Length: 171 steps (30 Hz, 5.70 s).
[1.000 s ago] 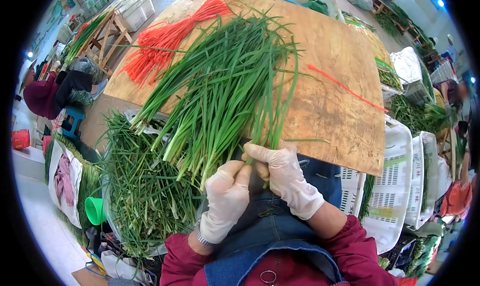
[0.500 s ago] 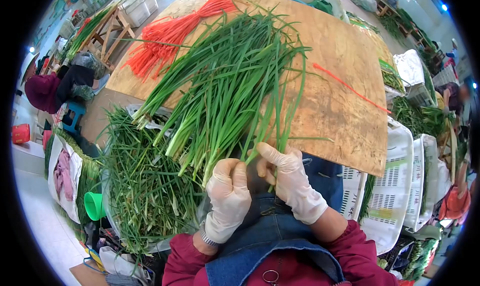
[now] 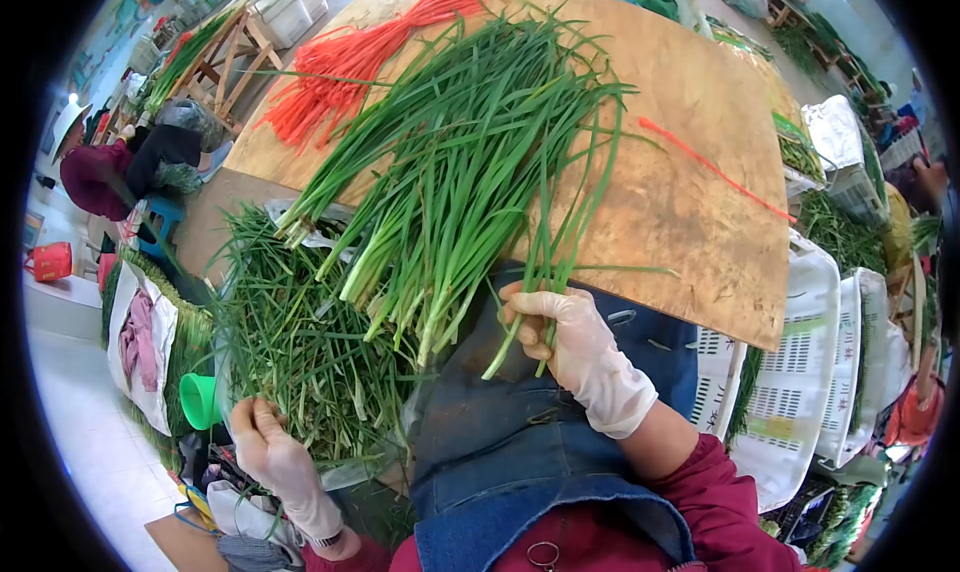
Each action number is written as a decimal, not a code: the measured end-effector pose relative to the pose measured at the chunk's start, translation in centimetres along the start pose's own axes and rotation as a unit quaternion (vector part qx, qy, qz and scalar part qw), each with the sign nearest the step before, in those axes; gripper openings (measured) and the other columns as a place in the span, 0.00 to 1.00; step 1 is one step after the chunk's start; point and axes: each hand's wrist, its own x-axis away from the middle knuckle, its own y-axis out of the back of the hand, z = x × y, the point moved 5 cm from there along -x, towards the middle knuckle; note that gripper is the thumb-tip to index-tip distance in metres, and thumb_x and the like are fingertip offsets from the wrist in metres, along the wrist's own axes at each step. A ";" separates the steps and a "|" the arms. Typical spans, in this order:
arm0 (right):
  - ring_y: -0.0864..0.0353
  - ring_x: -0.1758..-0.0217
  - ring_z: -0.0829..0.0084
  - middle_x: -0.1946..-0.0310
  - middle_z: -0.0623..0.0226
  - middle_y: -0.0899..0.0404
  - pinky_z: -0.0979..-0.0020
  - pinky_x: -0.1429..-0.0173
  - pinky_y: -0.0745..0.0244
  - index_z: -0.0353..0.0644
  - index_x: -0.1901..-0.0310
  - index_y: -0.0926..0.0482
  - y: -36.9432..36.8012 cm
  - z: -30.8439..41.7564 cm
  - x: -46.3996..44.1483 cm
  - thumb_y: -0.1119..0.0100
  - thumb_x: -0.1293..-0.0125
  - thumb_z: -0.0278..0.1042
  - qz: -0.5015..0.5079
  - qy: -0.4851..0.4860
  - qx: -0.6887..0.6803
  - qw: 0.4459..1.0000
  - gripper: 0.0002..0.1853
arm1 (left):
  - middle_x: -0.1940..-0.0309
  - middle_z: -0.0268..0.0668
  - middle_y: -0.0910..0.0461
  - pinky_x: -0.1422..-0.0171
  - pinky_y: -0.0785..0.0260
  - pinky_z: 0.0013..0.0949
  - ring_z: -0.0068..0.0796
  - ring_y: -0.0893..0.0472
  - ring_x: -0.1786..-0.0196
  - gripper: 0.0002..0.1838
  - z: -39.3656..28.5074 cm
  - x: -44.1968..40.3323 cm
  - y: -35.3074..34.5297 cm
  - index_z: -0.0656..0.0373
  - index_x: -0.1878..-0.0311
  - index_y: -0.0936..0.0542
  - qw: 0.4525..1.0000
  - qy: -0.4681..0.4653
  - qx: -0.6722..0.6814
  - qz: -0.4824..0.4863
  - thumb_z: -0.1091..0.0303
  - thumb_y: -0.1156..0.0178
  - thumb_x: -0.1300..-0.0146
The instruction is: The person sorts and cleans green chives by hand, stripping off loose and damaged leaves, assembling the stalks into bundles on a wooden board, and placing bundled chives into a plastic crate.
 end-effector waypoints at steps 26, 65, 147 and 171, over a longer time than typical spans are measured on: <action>0.33 0.86 0.80 0.77 0.64 0.21 0.79 0.85 0.45 0.35 0.69 0.21 -3.3 0.3 -0.7 0.35 0.48 0.25 -0.022 0.044 -0.013 0.999 0.06 | 0.81 0.27 0.28 0.81 0.45 0.18 0.12 0.34 0.83 0.02 -7.5 3.2 -9.3 0.62 0.65 0.23 0.917 0.093 0.356 0.155 0.74 0.42 0.39; 0.28 0.79 0.75 0.82 0.66 0.26 0.74 0.74 0.32 0.35 0.67 0.22 -3.6 2.6 1.8 0.35 0.46 0.31 -0.021 0.047 0.037 0.998 0.09 | 0.80 0.36 0.23 0.73 0.34 0.26 0.20 0.26 0.78 0.06 -13.3 1.5 -12.7 0.65 0.67 0.21 0.865 0.025 0.347 0.361 0.72 0.42 0.40; 0.22 0.53 0.58 0.55 0.52 0.24 0.49 0.53 0.24 0.36 0.51 0.30 -1.7 0.0 1.6 0.43 0.37 0.47 0.106 -0.050 -0.144 0.983 0.23 | 0.83 0.23 0.32 0.81 0.51 0.18 0.10 0.38 0.84 0.02 -9.5 2.1 -4.4 0.59 0.66 0.23 0.911 0.051 0.357 0.200 0.75 0.44 0.39; 0.22 0.57 0.68 0.59 0.64 0.22 0.63 0.53 0.26 0.41 0.51 0.27 -1.4 -0.1 1.3 0.49 0.33 0.48 0.068 -0.014 -0.176 0.982 0.19 | 0.72 0.40 0.29 0.70 0.33 0.38 0.41 0.25 0.69 0.08 -18.0 4.0 -13.9 0.59 0.71 0.28 0.826 -0.485 0.068 0.280 0.74 0.39 0.54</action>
